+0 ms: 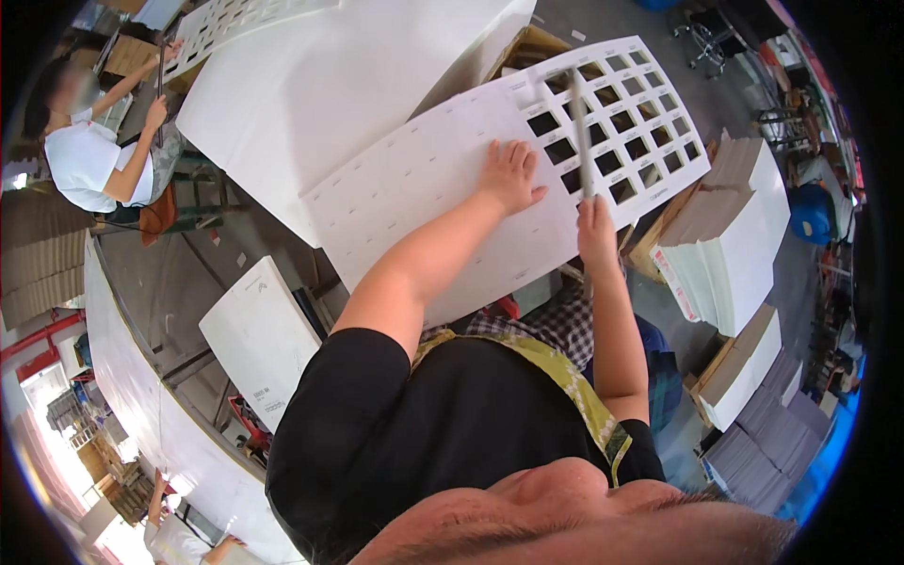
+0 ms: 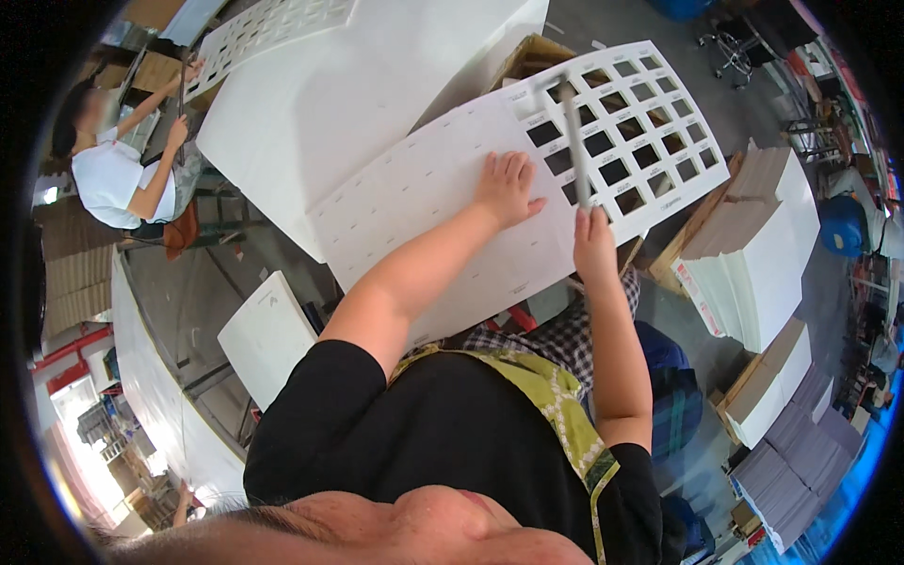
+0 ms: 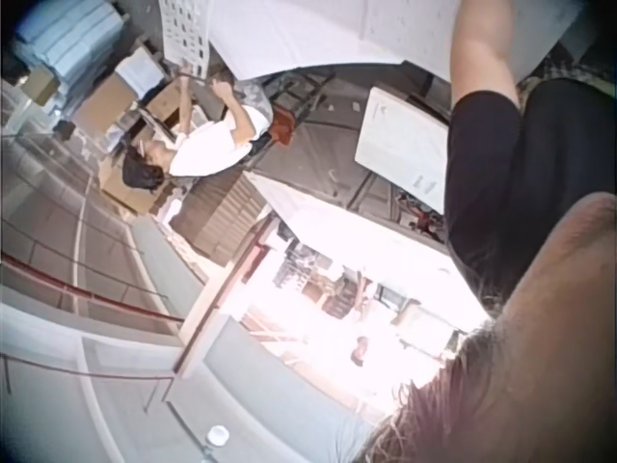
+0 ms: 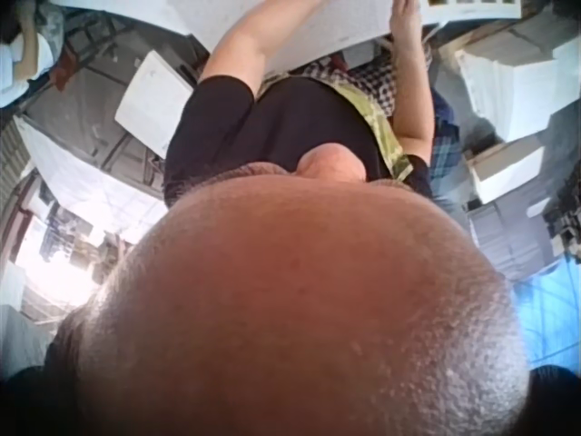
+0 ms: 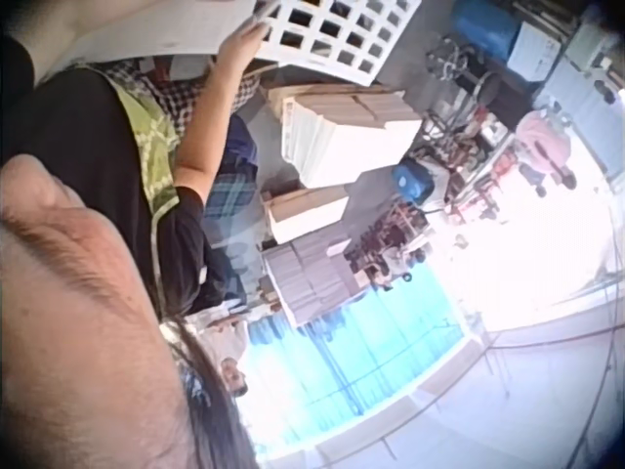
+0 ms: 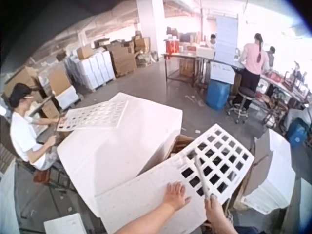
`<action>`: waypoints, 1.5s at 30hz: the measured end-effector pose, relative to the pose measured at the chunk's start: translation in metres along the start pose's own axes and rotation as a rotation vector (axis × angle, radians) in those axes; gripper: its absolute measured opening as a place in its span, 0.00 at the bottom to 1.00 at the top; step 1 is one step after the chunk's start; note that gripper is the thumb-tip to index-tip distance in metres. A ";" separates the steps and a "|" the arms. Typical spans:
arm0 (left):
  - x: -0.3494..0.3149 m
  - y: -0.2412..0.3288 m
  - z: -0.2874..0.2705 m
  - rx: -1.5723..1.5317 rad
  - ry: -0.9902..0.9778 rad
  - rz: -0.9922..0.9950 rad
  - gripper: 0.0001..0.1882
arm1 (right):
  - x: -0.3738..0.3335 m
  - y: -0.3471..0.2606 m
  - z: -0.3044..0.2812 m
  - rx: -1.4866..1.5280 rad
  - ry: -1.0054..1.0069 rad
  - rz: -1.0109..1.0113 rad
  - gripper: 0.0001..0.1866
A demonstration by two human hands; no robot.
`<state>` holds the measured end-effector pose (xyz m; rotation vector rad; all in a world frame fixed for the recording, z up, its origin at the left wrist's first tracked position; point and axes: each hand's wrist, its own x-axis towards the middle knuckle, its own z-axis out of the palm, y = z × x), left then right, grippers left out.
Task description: The person uses a long metal tool to press out pre-scored square sections from a white foam panel, creating a grid of holes. They work methodically across the panel, pushing the cutouts into a cardboard box below. Another person in the background performs a similar task at a separate station.
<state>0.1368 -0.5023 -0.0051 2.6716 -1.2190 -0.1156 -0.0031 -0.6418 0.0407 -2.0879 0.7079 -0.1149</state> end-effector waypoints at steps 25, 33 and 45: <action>0.110 -0.040 -0.029 -0.021 -0.114 -0.215 0.23 | -0.065 0.007 -0.057 0.476 0.093 0.096 0.10; 0.124 -0.046 0.003 -0.003 -0.035 -0.123 0.21 | -0.091 0.056 -0.066 0.553 0.159 0.205 0.11; 0.123 -0.046 -0.009 -0.074 0.078 -0.067 0.15 | -0.105 0.065 -0.081 0.430 0.291 0.388 0.08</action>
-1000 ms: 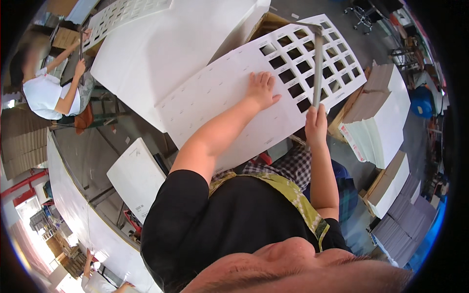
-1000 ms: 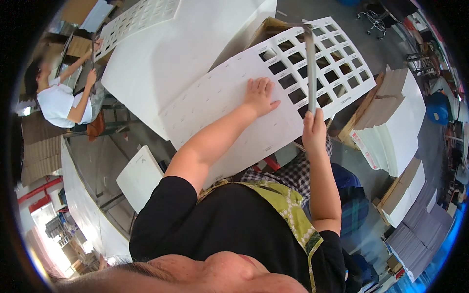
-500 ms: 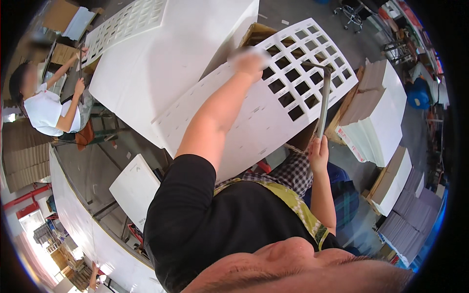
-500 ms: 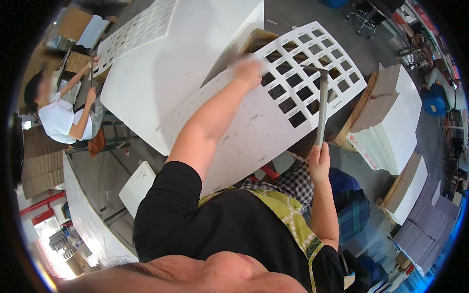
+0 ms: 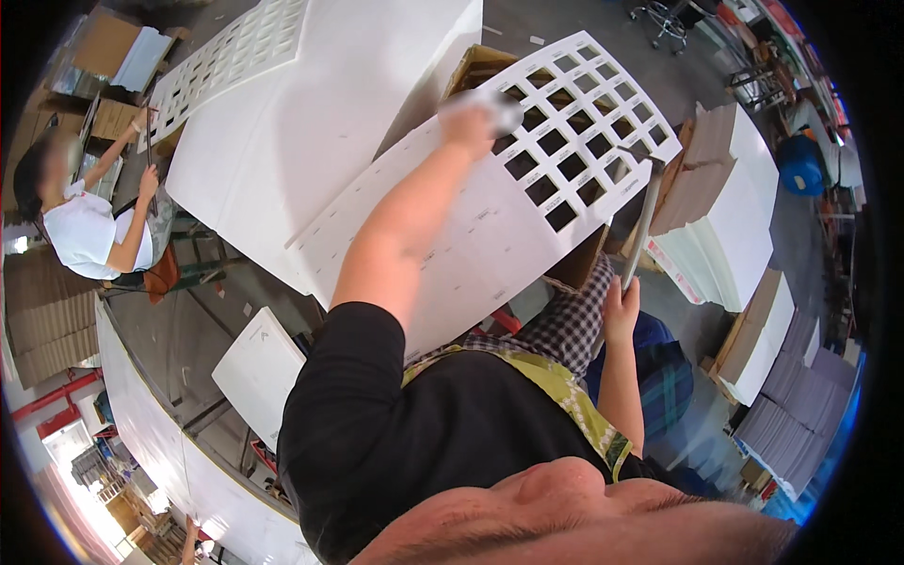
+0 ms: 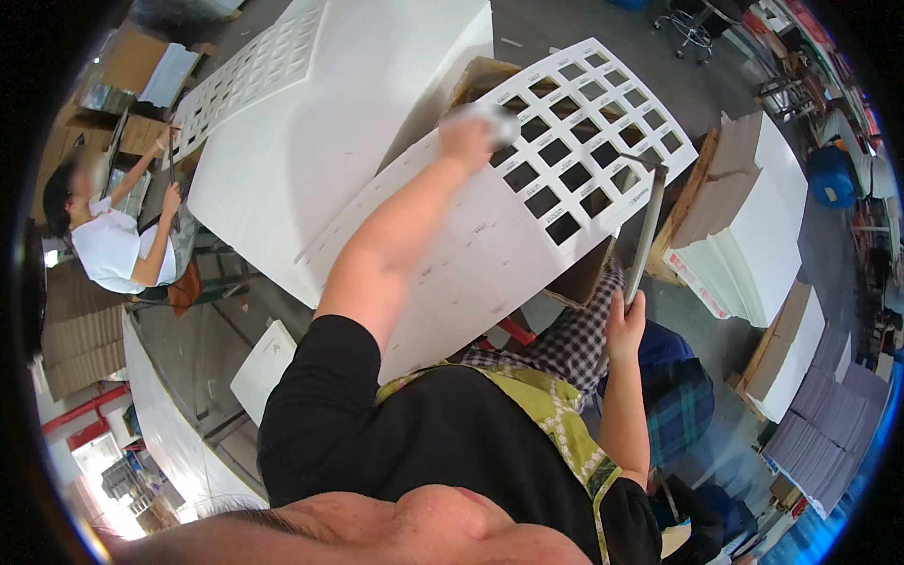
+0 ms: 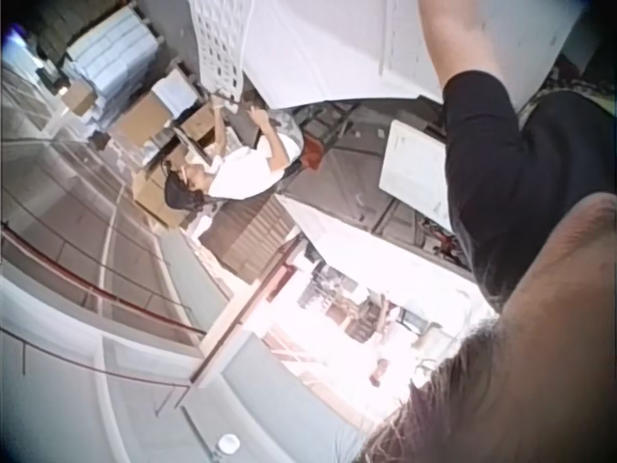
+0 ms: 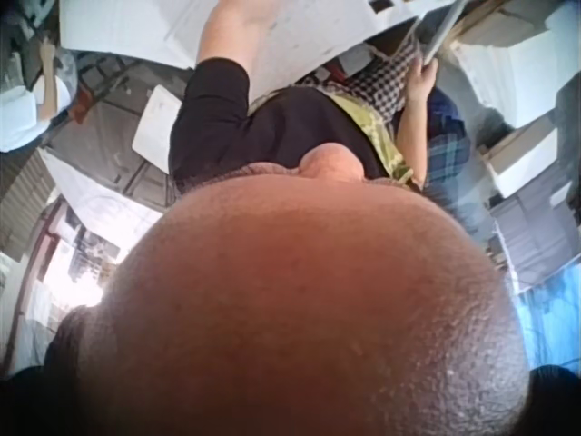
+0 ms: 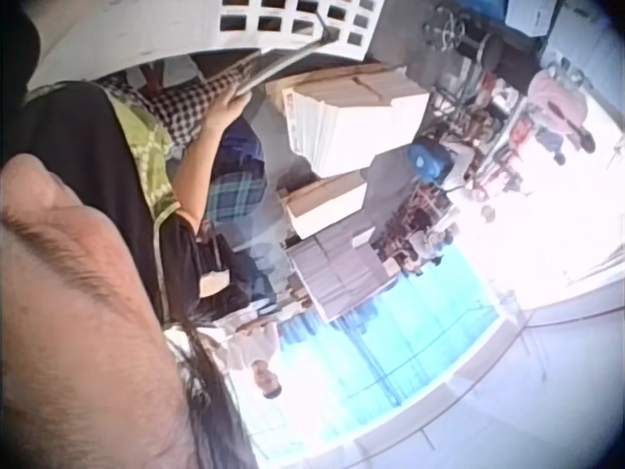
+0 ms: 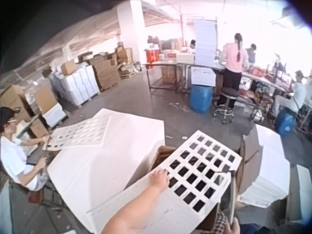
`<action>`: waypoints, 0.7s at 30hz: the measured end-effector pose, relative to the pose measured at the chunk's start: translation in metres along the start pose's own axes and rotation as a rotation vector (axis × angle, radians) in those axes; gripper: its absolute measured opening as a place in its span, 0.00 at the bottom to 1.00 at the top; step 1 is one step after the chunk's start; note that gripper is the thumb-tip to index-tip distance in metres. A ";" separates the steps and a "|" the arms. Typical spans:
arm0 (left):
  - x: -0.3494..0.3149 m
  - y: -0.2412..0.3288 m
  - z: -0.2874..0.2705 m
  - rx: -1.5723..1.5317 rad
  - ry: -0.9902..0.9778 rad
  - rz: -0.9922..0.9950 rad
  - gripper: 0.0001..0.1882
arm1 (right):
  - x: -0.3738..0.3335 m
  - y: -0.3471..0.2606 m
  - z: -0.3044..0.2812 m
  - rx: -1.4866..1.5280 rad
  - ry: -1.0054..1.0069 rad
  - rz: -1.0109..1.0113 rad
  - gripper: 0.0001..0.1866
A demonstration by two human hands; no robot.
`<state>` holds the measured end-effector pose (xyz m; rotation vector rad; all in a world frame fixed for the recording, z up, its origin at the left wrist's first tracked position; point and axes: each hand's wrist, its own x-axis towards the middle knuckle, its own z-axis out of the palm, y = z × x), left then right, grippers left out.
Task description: The person uses a long metal tool to press out pre-scored square sections from a white foam panel, creating a grid of holes. They work methodically across the panel, pushing the cutouts into a cardboard box below. Another person in the background performs a similar task at a separate station.
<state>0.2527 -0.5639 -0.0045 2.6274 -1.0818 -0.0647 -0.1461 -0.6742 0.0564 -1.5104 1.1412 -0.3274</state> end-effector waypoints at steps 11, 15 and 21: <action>-0.121 -0.167 -0.085 0.165 -0.155 -0.342 0.16 | 0.164 0.000 0.002 0.187 0.254 -0.124 0.10; -0.124 -0.170 -0.078 0.025 -0.195 -0.391 0.17 | 0.186 -0.011 0.019 0.300 0.195 -0.061 0.10; -0.120 -0.166 -0.057 0.012 -0.166 -0.279 0.17 | 0.201 0.000 0.020 0.315 0.213 -0.107 0.12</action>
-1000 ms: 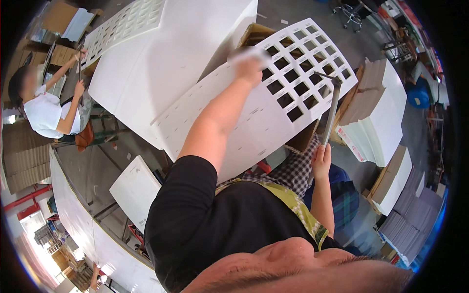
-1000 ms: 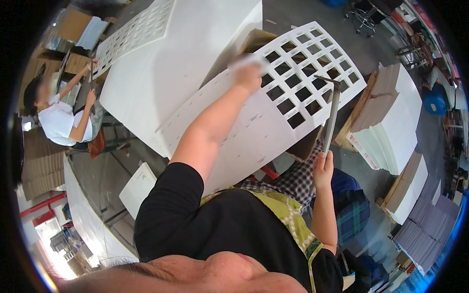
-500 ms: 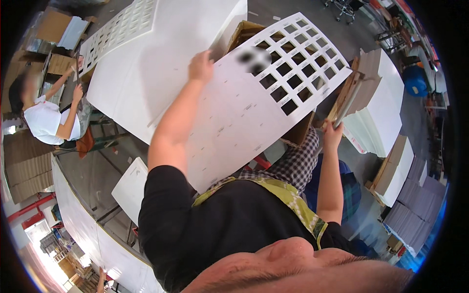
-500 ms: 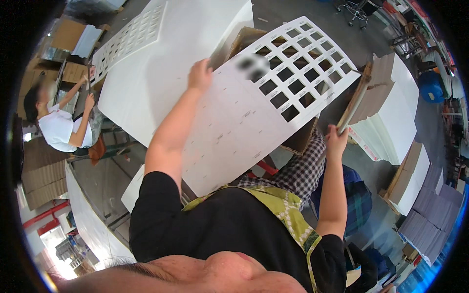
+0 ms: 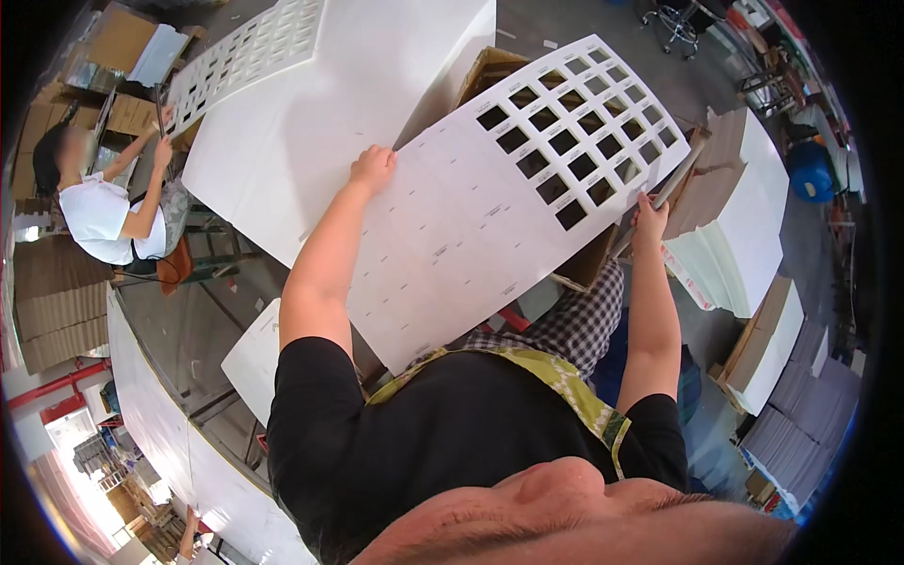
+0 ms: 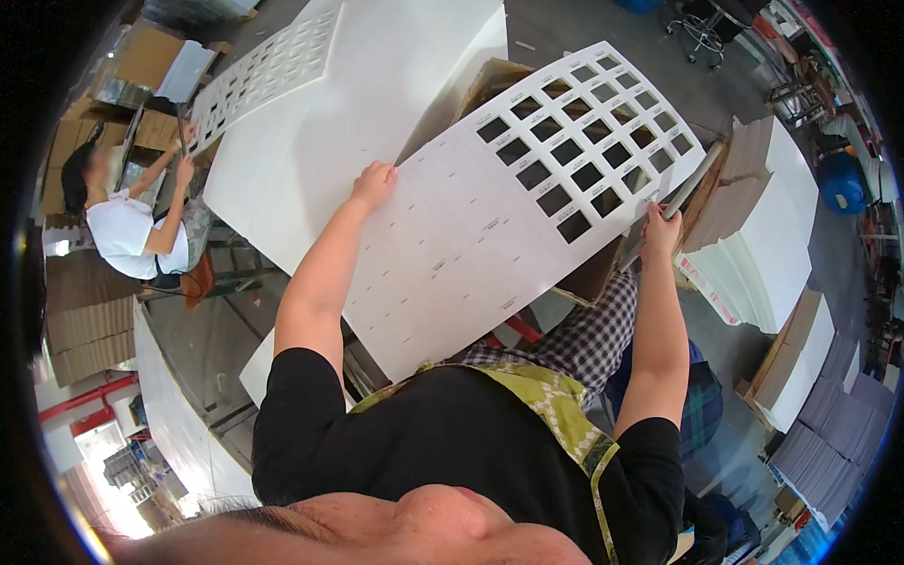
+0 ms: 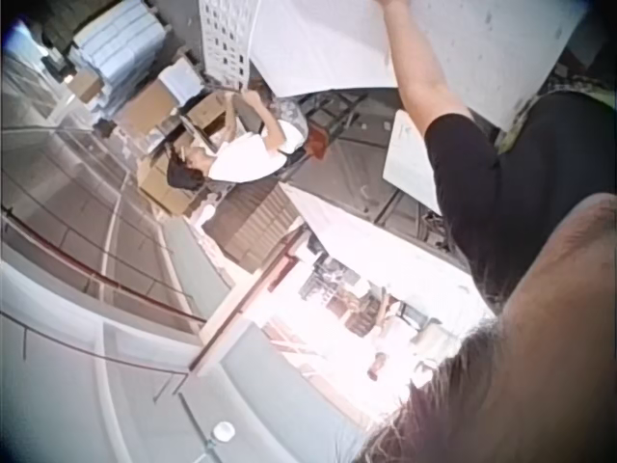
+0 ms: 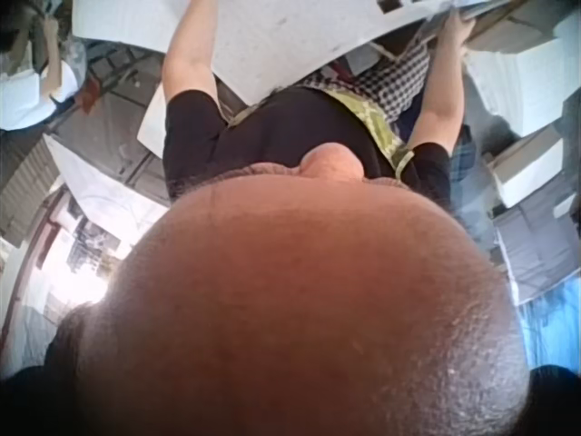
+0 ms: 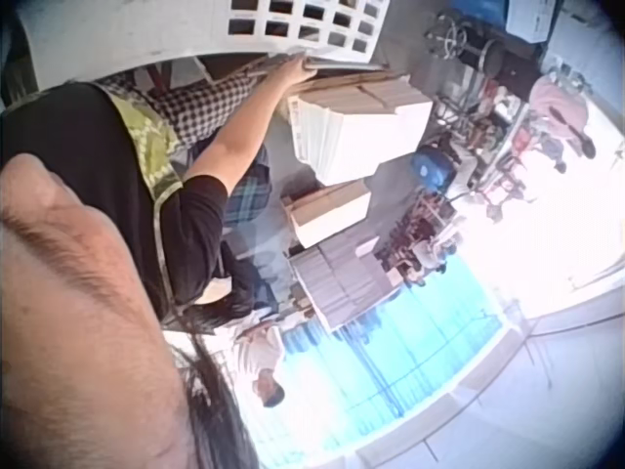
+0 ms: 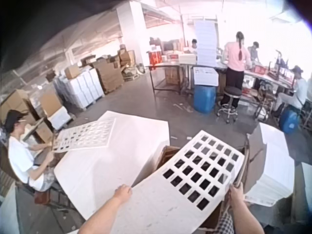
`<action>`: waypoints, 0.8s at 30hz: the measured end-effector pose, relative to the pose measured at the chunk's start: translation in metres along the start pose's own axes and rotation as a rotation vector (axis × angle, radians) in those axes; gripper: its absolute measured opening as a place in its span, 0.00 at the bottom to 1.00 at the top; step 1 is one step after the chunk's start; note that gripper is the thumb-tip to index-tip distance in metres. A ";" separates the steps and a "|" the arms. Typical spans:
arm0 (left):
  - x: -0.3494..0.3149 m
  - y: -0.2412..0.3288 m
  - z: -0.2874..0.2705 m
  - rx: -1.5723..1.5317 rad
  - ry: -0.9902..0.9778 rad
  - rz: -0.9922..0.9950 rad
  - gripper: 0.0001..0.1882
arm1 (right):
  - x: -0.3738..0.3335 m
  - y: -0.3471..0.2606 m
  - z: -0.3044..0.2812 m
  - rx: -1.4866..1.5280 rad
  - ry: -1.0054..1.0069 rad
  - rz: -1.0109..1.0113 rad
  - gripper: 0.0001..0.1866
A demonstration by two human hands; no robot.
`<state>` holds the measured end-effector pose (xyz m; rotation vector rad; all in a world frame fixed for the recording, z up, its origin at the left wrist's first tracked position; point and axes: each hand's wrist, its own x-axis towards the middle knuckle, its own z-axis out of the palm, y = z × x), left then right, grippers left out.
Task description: The person uses a long metal tool to press out pre-scored square sections from a white foam panel, creating a grid of holes. They work methodically across the panel, pushing the cutouts into a cardboard box below. Another person in the background performs a similar task at a separate station.
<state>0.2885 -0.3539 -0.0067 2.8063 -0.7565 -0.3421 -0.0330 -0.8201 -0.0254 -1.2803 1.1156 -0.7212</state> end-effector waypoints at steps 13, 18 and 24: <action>0.021 0.000 -0.002 -0.217 -0.073 0.041 0.17 | 0.001 -0.013 0.005 0.106 0.085 -0.125 0.16; 0.024 0.013 -0.011 -0.288 0.043 0.075 0.15 | 0.003 -0.012 0.005 0.085 0.144 -0.109 0.15; 0.027 0.012 0.003 -0.217 0.142 0.085 0.14 | 0.012 -0.001 0.005 0.075 0.125 -0.092 0.15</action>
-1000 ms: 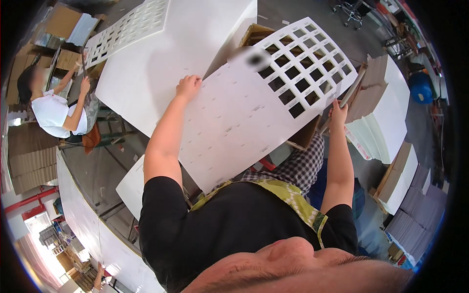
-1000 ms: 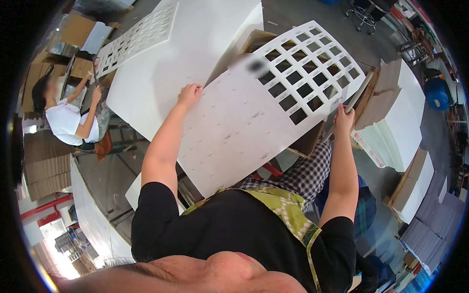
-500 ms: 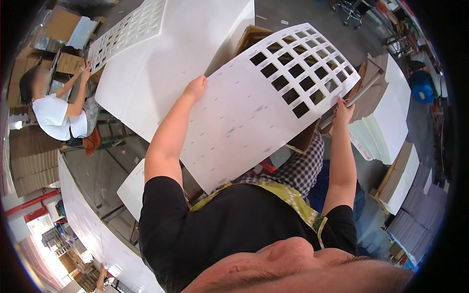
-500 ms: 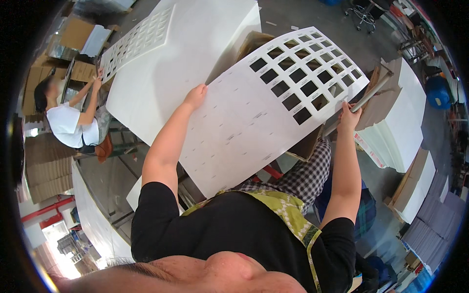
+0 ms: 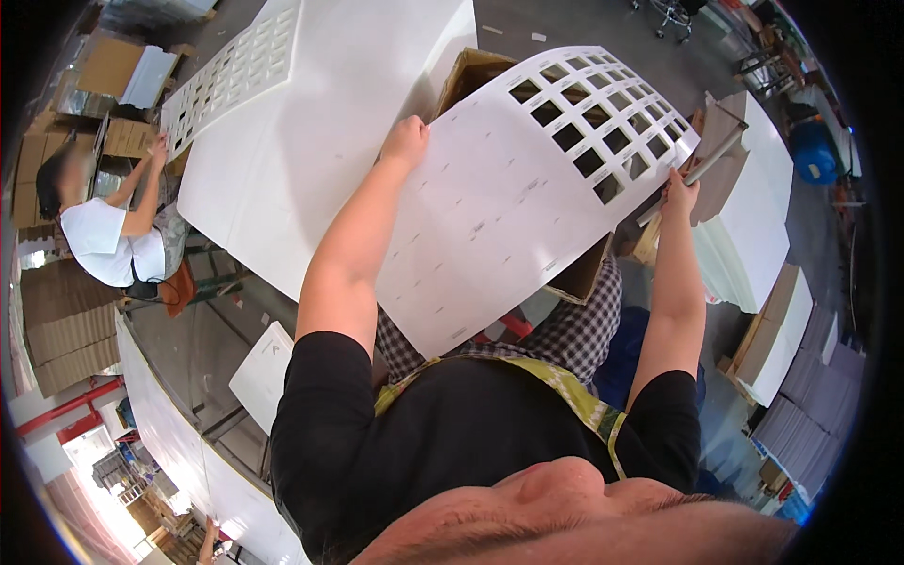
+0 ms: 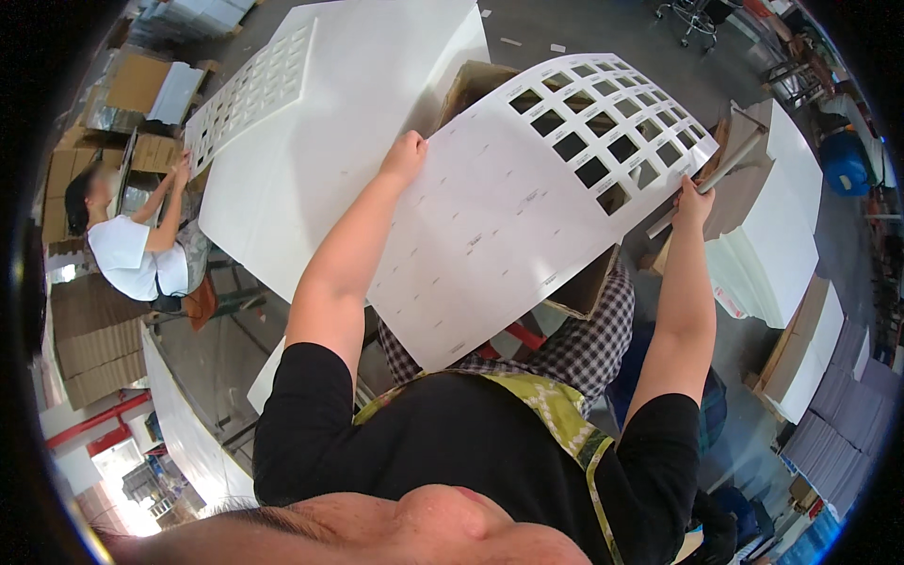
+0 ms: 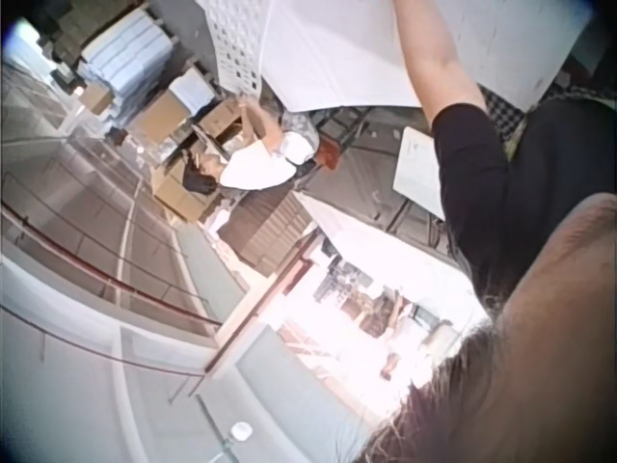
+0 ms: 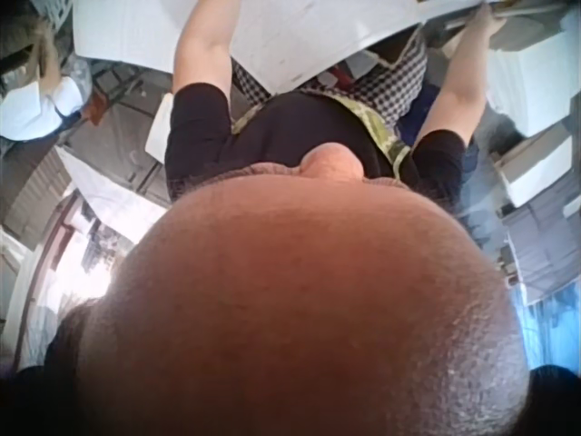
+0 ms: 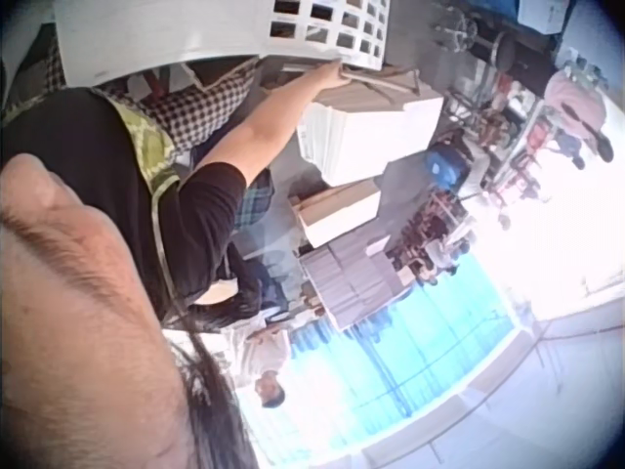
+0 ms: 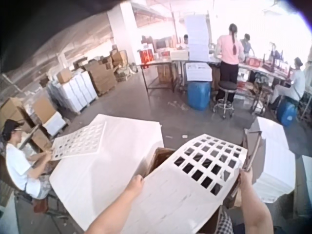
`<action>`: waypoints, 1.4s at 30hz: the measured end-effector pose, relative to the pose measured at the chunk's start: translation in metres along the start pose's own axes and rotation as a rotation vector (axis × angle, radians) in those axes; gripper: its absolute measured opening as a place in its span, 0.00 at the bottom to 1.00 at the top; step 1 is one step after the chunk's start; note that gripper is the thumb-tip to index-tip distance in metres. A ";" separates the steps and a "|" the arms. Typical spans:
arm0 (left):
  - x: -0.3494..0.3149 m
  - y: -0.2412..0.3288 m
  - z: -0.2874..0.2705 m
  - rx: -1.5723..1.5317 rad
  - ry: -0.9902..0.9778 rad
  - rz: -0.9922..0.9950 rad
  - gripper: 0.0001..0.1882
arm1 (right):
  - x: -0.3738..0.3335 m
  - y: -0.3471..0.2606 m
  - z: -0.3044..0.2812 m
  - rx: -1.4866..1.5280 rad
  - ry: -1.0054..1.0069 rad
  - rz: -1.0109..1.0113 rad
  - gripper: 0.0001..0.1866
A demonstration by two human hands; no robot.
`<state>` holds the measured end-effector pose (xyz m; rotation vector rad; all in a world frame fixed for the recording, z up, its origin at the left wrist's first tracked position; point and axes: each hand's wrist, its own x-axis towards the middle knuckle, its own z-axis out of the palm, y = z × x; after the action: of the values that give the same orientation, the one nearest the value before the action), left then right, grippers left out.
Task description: The person uses a long metal tool to press out pre-scored square sections from a white foam panel, creating a grid of holes. They work methodically across the panel, pushing the cutouts into a cardboard box below. Another person in the background performs a similar task at a separate station.
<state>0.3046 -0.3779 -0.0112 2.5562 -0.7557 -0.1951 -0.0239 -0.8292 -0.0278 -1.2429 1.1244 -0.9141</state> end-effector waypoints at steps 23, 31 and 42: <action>-0.205 0.135 0.040 0.046 0.005 0.669 0.19 | -0.308 -0.051 -0.128 -0.558 -0.643 0.134 0.10; -0.203 0.134 0.051 0.094 -0.009 0.619 0.19 | -0.311 -0.045 -0.092 -0.827 -0.576 -0.108 0.11; -0.198 0.141 0.053 0.136 -0.107 0.574 0.20 | -0.307 -0.045 -0.097 -0.783 -0.527 -0.296 0.10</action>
<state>0.0576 -0.3952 0.0093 2.3443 -1.5466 -0.0937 -0.1871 -0.5626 0.0630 -2.1805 0.8910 -0.2847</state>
